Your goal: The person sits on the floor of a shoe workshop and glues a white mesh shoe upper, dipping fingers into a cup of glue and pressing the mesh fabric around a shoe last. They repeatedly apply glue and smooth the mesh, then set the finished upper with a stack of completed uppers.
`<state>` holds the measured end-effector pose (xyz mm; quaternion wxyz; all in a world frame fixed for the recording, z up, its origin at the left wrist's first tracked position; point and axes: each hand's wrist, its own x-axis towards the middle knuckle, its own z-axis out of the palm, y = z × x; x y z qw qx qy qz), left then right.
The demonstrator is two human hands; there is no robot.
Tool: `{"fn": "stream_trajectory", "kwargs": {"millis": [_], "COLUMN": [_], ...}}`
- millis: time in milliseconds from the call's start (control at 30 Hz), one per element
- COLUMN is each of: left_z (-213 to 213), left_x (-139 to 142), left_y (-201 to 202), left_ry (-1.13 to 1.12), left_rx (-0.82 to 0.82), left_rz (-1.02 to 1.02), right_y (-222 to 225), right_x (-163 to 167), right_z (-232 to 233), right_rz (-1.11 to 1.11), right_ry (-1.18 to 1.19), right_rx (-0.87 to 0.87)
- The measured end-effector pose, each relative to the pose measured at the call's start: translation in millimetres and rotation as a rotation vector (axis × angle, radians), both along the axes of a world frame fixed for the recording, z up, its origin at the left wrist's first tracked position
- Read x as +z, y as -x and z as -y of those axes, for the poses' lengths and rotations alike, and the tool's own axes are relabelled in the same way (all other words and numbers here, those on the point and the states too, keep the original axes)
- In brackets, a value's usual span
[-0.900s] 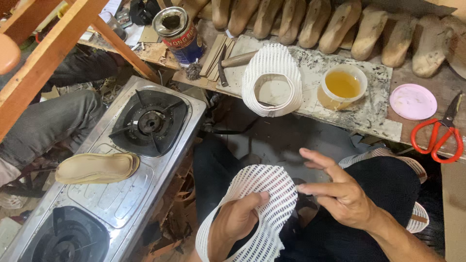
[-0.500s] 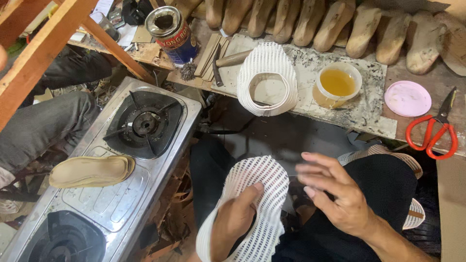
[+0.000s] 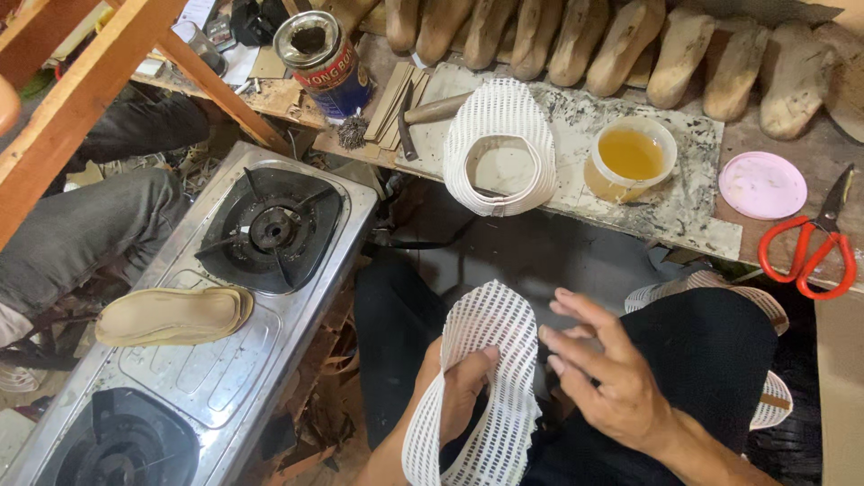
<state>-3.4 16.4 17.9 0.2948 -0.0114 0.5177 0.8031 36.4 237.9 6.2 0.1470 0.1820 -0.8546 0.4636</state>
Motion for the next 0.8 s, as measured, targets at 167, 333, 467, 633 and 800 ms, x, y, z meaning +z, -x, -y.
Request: {"fn": "stream_trajectory", "kwargs": {"millis": [167,333,467,633,800], "left_z": [-3,-2,0,1,3], "left_x": [-8,-16,-19,-16,-9], "left_y": [-5,-6,-4,-4,6], "left_ry": [-0.069,-0.057,-0.098,-0.04,-0.271], "left_rx": [-0.038,-0.038,0.008,0.018,0.27], "left_rz": [0.075,-0.044,0.026,0.014,0.194], "right_y": [5,3,-3,2,21], "right_x": [-7,-13,-14,-4,19], "right_z": [-5,-10,-11,-11,-29], "right_rz": [-0.001,-0.044,-0.153,-0.228,-0.297], "right_ry": [-0.067,-0.085,-0.181,-0.226,-0.416], "right_rx": [0.019,0.042,0.035,0.002,-0.018]}}
